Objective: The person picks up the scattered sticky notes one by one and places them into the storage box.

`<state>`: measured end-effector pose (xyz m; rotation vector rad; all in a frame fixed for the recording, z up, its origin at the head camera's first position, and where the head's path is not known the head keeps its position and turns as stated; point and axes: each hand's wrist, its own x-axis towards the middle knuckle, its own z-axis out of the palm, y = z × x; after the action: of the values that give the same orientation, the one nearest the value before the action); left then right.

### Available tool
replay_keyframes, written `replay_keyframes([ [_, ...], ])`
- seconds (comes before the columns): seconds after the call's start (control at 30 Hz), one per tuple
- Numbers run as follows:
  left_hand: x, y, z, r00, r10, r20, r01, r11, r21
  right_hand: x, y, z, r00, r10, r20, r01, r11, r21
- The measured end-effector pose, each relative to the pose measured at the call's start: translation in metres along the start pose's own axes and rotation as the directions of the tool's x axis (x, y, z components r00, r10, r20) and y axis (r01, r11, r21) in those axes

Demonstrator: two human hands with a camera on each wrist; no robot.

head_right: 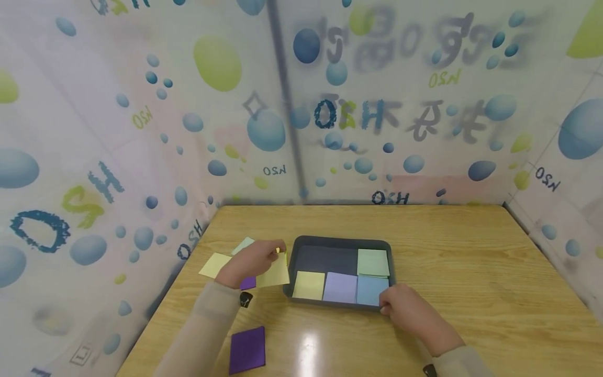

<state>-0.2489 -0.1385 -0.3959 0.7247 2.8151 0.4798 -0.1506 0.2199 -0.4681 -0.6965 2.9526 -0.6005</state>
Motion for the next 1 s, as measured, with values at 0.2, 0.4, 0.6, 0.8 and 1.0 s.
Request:
replay_keyframes([
  [0.2, 0.014, 0.014, 0.001, 0.998, 0.036, 0.043, -0.035, 0.999, -0.027, 0.001, -0.002, -0.002, 0.999, 0.044, 0.029, -0.044, 0.999, 0.004],
  [0.4, 0.032, 0.022, 0.009, 0.992, 0.081, 0.094, -0.077, 0.996, -0.049, 0.001, -0.002, -0.002, 0.999, 0.037, 0.032, -0.037, 0.999, 0.015],
  [0.6, 0.047, 0.029, 0.020, 0.982, 0.121, 0.145, -0.117, 0.992, -0.037, 0.001, 0.000, -0.002, 0.999, 0.026, 0.041, -0.027, 0.999, 0.019],
  [0.8, 0.056, 0.038, 0.031, 0.972, 0.127, 0.199, -0.124, 0.992, -0.027, 0.002, -0.001, -0.002, 0.998, 0.053, 0.046, -0.053, 0.998, 0.020],
  [1.0, 0.060, 0.047, 0.035, 0.965, 0.099, 0.242, -0.111, 0.993, 0.037, 0.001, -0.001, -0.003, 0.998, 0.050, 0.045, -0.051, 0.999, 0.017],
])
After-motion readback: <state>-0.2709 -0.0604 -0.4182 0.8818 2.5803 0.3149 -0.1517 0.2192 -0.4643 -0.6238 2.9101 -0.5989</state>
